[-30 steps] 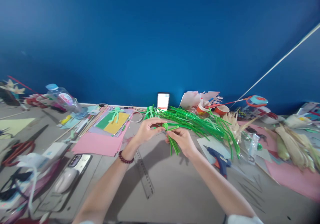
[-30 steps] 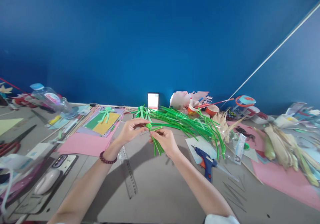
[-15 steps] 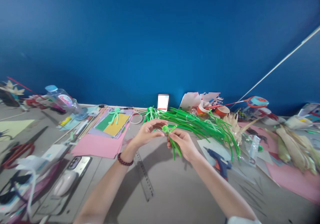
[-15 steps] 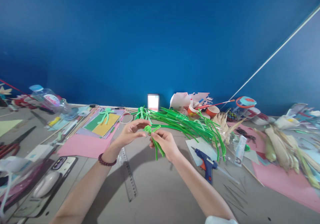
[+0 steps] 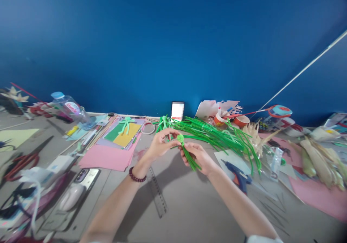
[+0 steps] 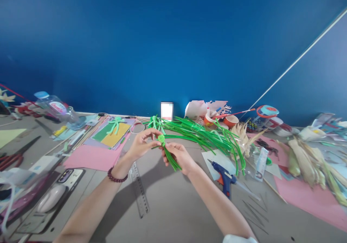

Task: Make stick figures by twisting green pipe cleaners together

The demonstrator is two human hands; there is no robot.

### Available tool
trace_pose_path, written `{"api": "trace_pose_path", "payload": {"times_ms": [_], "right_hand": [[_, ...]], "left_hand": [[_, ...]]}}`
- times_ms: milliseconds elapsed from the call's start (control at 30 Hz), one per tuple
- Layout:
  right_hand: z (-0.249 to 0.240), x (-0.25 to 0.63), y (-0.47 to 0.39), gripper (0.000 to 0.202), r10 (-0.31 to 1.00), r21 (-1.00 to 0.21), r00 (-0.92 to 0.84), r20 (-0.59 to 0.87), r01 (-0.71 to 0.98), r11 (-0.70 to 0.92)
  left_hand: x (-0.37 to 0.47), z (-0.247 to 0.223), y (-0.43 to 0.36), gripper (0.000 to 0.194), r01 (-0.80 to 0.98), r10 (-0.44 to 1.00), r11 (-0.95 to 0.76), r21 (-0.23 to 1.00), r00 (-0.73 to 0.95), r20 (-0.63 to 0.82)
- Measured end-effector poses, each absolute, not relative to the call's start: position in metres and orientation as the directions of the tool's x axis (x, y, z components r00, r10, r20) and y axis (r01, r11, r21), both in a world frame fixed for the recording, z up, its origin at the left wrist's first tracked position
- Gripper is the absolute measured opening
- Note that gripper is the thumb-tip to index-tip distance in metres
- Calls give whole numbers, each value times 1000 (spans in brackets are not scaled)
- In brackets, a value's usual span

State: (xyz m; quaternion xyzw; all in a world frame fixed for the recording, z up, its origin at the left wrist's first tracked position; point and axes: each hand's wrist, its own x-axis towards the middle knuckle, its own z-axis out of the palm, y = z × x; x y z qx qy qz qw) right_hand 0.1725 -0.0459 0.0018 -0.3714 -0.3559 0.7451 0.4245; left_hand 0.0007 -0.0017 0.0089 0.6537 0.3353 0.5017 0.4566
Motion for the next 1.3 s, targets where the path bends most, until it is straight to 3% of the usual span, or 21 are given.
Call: {"api": "trace_pose_path", "payload": {"times_ms": [167,367,733,933,1067,1300], "right_hand": [[0,171,-44,25,884,-803,-369,-287,-411,-432],[-3,170,-43,23,882,-794,-374,-285,-423,-436],[-3,168,-45,26,879,-794,-386,-278,-423,-437],[-3,170,-44,26,888,-802,-377,-263,-427,-418],[-7,171,-41,27,905,-817,-348,-246,-427,-387],[-6,170,-41,26,939,-870,-267,-219,-381,-312]], "left_hand": [[-3,3,2,35,-128,872,-204,971,427,239],[-4,-2,6,38,-210,873,-66,975,461,158],[2,-1,3,33,-209,943,-68,976,305,131],[-1,2,4,35,-146,904,-94,985,402,146],[-3,2,4,24,-121,853,-36,992,514,94],[1,7,1,23,-78,891,-37,996,449,68]]}}
